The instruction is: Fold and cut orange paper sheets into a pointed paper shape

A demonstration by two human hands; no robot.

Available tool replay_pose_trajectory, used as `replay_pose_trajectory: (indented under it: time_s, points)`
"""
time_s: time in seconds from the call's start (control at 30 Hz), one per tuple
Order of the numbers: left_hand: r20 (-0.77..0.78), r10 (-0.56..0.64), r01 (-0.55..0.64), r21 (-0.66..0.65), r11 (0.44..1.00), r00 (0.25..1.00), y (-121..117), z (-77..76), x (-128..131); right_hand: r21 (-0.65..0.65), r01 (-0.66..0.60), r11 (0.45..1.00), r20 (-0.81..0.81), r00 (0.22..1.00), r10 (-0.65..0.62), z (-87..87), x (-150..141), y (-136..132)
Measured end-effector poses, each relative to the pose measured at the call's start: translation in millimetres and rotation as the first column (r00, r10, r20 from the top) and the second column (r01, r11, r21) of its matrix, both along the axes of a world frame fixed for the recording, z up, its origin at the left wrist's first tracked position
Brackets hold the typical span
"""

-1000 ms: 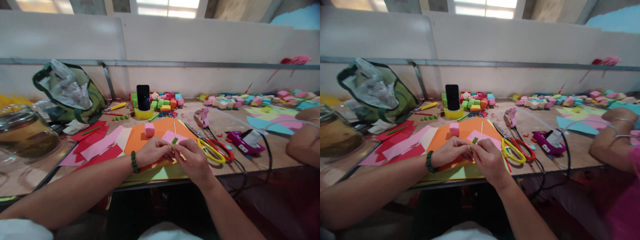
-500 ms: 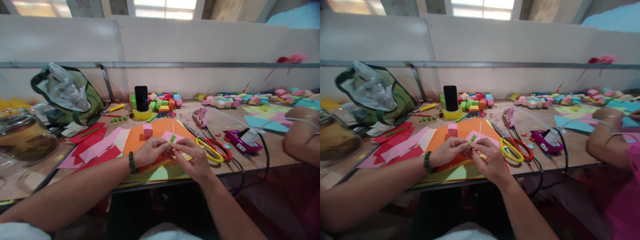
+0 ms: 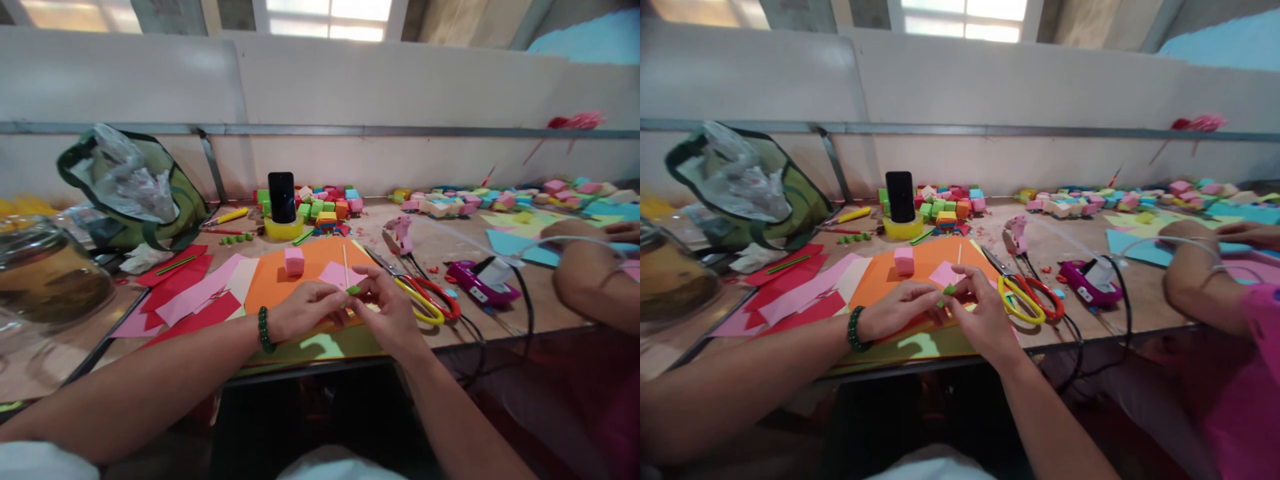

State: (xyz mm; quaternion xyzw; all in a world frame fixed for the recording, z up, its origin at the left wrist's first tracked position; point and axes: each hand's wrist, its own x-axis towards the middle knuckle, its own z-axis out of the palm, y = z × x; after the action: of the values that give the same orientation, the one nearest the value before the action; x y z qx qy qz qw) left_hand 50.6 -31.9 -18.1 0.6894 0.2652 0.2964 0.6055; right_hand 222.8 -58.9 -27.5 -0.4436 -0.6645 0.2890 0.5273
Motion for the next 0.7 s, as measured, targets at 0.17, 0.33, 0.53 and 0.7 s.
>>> replay_pose_trajectory:
  time_s: [0.17, 0.33, 0.53, 0.7]
  points:
    - [-0.002, 0.026, -0.026, 0.004, 1.0, 1.0, -1.5, 4.6, 1.2, -0.034, -0.147, 0.989, -0.117, 0.983, 0.142, 2.8, 4.1, -3.2]
    - [-0.062, -0.108, 0.107, -0.022, 0.994, 0.992, -0.6, 15.2, -4.8, -0.104, -0.356, 0.929, -0.255, 0.912, 0.321, 6.2, 13.1, -4.8]
    - [-0.024, -0.308, 0.295, -0.225, 0.929, 0.951, 7.0, 10.4, -11.5, -0.128, -0.405, 0.906, -0.193, 0.906, 0.377, 9.3, 14.9, -4.8]
    - [0.047, -0.129, 0.137, -0.308, 0.941, 0.991, 10.9, 4.6, -11.0, -0.085, -0.3, 0.95, -0.067, 0.953, 0.295, 5.3, 11.7, -4.9]
